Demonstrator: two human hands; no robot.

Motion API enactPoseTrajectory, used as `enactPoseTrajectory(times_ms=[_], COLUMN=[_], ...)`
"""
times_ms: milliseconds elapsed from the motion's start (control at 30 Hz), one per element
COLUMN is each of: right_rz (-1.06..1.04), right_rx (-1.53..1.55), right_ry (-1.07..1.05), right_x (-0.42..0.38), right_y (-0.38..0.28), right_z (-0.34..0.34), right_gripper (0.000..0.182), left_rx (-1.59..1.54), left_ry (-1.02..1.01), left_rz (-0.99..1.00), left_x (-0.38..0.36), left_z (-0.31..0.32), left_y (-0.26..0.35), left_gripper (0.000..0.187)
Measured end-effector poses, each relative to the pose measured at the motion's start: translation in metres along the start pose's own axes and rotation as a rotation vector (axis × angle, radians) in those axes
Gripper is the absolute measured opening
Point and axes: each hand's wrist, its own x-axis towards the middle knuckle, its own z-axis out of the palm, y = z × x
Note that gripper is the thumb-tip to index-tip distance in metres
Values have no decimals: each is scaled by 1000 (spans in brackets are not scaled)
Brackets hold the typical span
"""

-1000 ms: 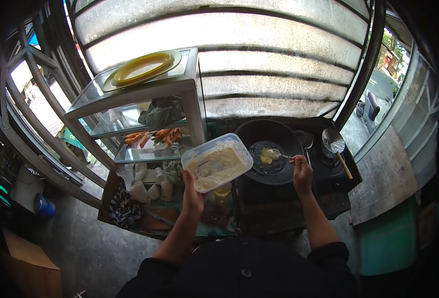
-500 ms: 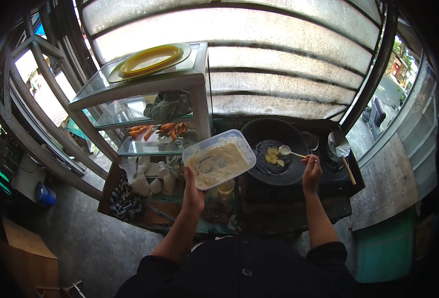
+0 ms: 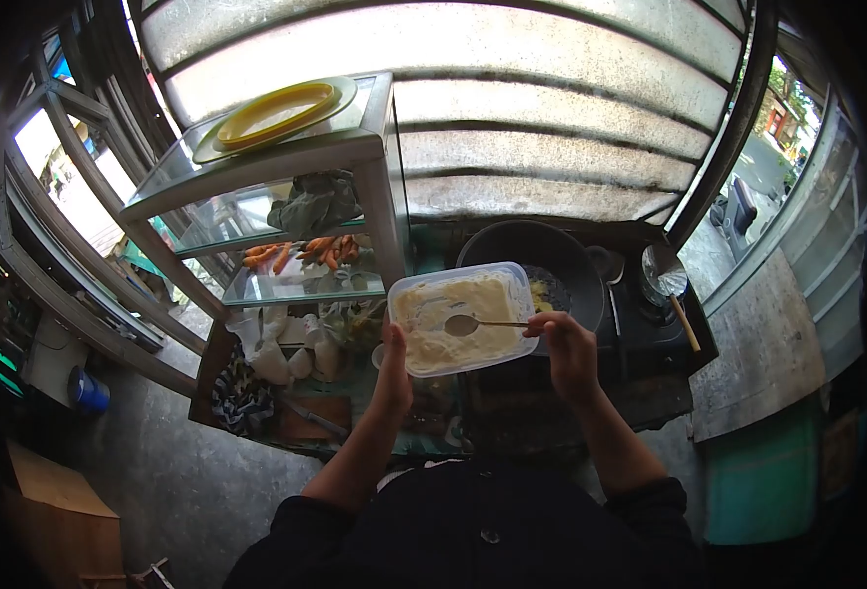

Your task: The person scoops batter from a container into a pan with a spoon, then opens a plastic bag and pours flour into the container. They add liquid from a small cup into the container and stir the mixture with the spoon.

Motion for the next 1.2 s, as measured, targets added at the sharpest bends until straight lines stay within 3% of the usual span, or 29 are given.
enactPoseTrajectory(times_ms=[67, 233, 300, 367, 433, 500, 533, 600, 700, 833, 900, 1033, 1100, 1200], right_rz=[-448, -472, -509, -495, -481, -262, -262, -1, 70, 63, -43, 98, -166, -159], right_rx=[-548, -522, -500, -526, -555, -433, -436, -228, -201, -194, -176, 5, -458, -477], right_ry=[-158, -154, -52, -75, -95, -98, -95, -57, -57, -12, 39, 139, 1, -66], right_x=[-2, -15, -19, -22, -26, -33, -36, -42, -46, -55, -57, -64, -67, -72], right_y=[-1, -5, -8, -13, -14, -10, -5, 2, -3, 0, 0, -16, -19, -22], right_z=[2, 12, 15, 21, 30, 38, 40, 45, 59, 77, 82, 87, 81, 86], right_gripper=[10, 7, 7, 8, 8, 13, 13, 19, 21, 21, 21, 18, 16, 14], left_rx=[35, 113, 128, 249, 264, 273, 288, 302, 341, 385, 366, 280, 270, 253], left_ry=[-54, -96, -118, -182, -194, -208, -219, -233, -215, -238, -233, -209, -192, -249], left_rz=[-20, 14, -5, 36, 21, 14, 3, -6, -25, 0, -14, -69, -61, -51], left_x=[2, 1, -1, -6, -7, -8, -8, -7, -4, -4, -2, -2, -4, -10], left_z=[-8, -20, -19, -5, -6, -6, -5, -8, -17, -23, -29, -39, -39, -34], left_y=[-5, -7, -2, 14, 17, 22, 26, 31, 33, 39, 42, 36, 34, 35], left_gripper=[71, 72, 72, 86, 88, 90, 91, 92, 93, 92, 92, 91, 90, 90])
